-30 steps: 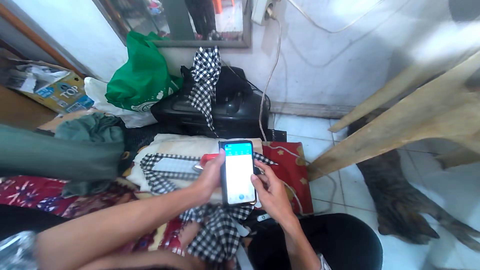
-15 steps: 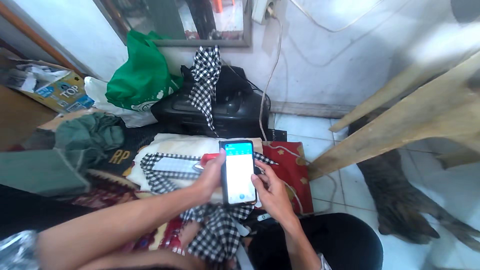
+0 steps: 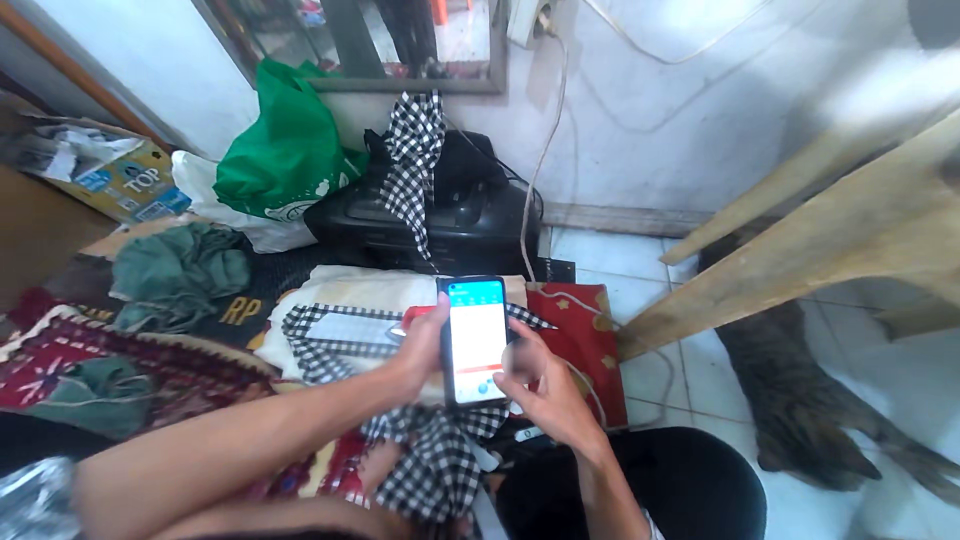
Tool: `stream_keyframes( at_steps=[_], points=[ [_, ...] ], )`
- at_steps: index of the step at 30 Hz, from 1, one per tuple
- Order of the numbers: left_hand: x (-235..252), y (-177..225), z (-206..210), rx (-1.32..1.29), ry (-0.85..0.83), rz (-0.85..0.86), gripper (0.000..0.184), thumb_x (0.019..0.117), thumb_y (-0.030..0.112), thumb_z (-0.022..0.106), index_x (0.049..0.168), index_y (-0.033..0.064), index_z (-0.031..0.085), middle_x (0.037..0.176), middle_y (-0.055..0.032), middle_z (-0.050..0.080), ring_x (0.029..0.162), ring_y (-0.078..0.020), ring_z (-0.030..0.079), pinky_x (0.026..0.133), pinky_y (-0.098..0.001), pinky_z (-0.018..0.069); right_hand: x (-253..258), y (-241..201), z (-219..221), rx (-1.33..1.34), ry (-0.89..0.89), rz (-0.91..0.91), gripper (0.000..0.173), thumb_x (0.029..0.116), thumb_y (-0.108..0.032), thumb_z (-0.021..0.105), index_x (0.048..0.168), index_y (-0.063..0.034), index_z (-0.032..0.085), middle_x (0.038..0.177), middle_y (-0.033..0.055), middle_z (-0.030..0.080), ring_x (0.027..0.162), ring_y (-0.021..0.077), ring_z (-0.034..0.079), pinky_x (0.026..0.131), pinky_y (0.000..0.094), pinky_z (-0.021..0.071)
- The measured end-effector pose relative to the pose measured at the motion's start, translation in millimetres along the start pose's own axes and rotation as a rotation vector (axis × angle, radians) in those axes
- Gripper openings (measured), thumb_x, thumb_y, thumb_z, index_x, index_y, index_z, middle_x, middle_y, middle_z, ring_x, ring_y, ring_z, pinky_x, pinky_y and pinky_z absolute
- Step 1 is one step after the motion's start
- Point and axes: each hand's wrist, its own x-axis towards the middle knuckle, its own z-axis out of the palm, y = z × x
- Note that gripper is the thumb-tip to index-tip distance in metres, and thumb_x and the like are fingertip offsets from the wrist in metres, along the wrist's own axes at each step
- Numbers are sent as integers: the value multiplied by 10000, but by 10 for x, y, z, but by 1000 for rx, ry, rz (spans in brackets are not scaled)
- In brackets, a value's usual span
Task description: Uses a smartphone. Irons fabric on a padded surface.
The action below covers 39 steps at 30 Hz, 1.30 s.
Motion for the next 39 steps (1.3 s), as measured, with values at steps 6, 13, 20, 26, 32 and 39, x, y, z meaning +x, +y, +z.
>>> stream_keyframes(
  at_steps=[6, 13, 20, 26, 32, 39],
  points=[
    [-3, 15, -25, -24, -14, 4, 639, 1100, 512, 174, 1344, 55, 548, 1099, -126, 720, 994, -210, 718, 854, -392, 593, -14, 31, -76, 11, -126, -31, 907, 882, -119, 728, 1621, -44, 209, 1391, 165, 616, 1062, 160, 722, 903, 301, 612],
    [19, -15, -48, -22, -13, 18, 634, 1098, 515, 182, 1310, 54, 563, 1065, -122, 722, 960, -210, 722, 821, -383, 599, -18, 37, -79, 57, -171, -24, 972, 857, -63, 739, 1637, -75, 158, 1440, 178, 568, 1065, 167, 721, 890, 302, 621],
    [13, -6, -47, -14, -1, 13, 637, 1095, 517, 179, 1331, 57, 550, 1089, -125, 715, 982, -212, 717, 843, -390, 593, -10, 58, -64, 21, -171, -43, 975, 842, -49, 731, 1633, -59, 161, 1445, 184, 559, 1044, 147, 719, 878, 281, 610],
    [23, -16, -59, -5, 3, 18, 643, 1092, 525, 179, 1331, 60, 554, 1103, -126, 711, 999, -215, 710, 858, -396, 588, -2, 70, -60, 9, -183, -50, 987, 838, -33, 721, 1636, -66, 140, 1445, 168, 565, 1042, 139, 715, 878, 278, 604],
    [38, -21, -55, -9, 13, 8, 635, 1096, 519, 184, 1313, 56, 562, 1081, -123, 714, 984, -212, 712, 849, -393, 588, 3, 87, -61, 2, -191, -61, 980, 826, -4, 693, 1634, -68, 141, 1439, 168, 565, 1026, 144, 717, 874, 287, 606],
    [40, -24, -57, 5, 15, 17, 645, 1096, 525, 174, 1354, 62, 542, 1128, -137, 700, 1019, -227, 700, 872, -415, 578, 0, 63, -54, -4, -181, -36, 979, 845, -25, 707, 1640, -92, 140, 1448, 176, 558, 1047, 148, 716, 888, 284, 603]
  ],
)
